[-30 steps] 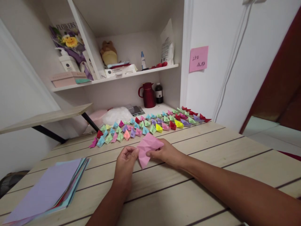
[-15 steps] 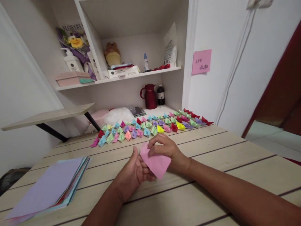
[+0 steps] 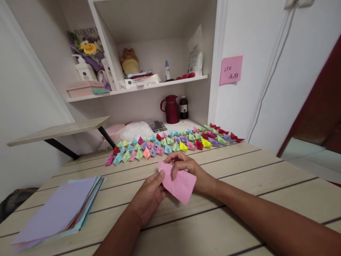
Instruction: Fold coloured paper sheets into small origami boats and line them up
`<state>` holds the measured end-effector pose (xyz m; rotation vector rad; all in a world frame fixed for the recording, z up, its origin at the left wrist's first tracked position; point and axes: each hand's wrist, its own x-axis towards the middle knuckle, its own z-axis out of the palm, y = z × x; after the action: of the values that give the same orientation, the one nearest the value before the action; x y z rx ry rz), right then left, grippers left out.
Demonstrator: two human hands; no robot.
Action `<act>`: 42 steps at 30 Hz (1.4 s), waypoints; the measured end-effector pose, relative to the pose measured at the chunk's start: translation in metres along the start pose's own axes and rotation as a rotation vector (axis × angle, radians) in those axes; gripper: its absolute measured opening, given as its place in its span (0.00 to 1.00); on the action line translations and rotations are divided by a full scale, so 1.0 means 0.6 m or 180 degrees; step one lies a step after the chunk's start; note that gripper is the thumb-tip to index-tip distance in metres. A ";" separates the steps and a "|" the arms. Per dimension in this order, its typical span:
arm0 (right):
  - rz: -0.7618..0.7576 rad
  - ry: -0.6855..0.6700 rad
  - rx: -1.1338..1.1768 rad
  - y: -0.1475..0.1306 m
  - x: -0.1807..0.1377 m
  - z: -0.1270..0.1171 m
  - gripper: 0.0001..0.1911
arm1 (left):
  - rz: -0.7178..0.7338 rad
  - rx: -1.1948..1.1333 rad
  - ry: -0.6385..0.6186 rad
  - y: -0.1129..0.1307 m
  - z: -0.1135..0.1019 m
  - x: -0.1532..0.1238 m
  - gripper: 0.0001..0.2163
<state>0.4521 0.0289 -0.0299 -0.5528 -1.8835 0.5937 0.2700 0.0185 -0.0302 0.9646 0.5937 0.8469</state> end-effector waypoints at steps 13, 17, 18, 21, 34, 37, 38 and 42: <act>-0.0187 -0.0066 -0.0892 0.005 0.000 -0.005 0.13 | 0.0374 -0.0157 0.0851 -0.002 -0.020 0.013 0.14; -0.0029 -0.0119 -0.0615 0.009 0.001 -0.004 0.03 | 0.0430 -0.0220 0.0959 0.000 -0.023 0.014 0.12; 0.0074 -0.0085 -0.0522 0.011 0.001 -0.005 0.02 | 0.0422 -0.0231 0.0980 0.000 -0.023 0.014 0.12; 0.0448 0.0047 -0.0261 0.021 0.001 -0.005 0.05 | 0.0356 -0.0232 0.0973 0.000 -0.025 0.013 0.11; 0.1205 0.0436 0.0203 0.027 0.001 0.000 0.11 | 0.0250 0.0034 0.0633 0.000 -0.020 0.013 0.11; 0.1231 0.0417 0.0211 0.026 0.002 0.000 0.10 | 0.0238 0.0287 0.0640 -0.003 -0.016 0.011 0.14; 0.1230 0.0431 0.0192 0.025 0.002 0.000 0.10 | 0.0222 0.0432 0.0680 -0.004 -0.014 0.011 0.15; 0.1215 0.0473 0.0254 0.027 0.001 0.002 0.09 | 0.0316 0.1113 0.1065 -0.009 -0.007 0.012 0.15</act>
<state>0.4525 0.0416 -0.0404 -0.8888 -1.6162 0.8474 0.2726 0.0246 -0.0376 1.1846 1.0120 1.0234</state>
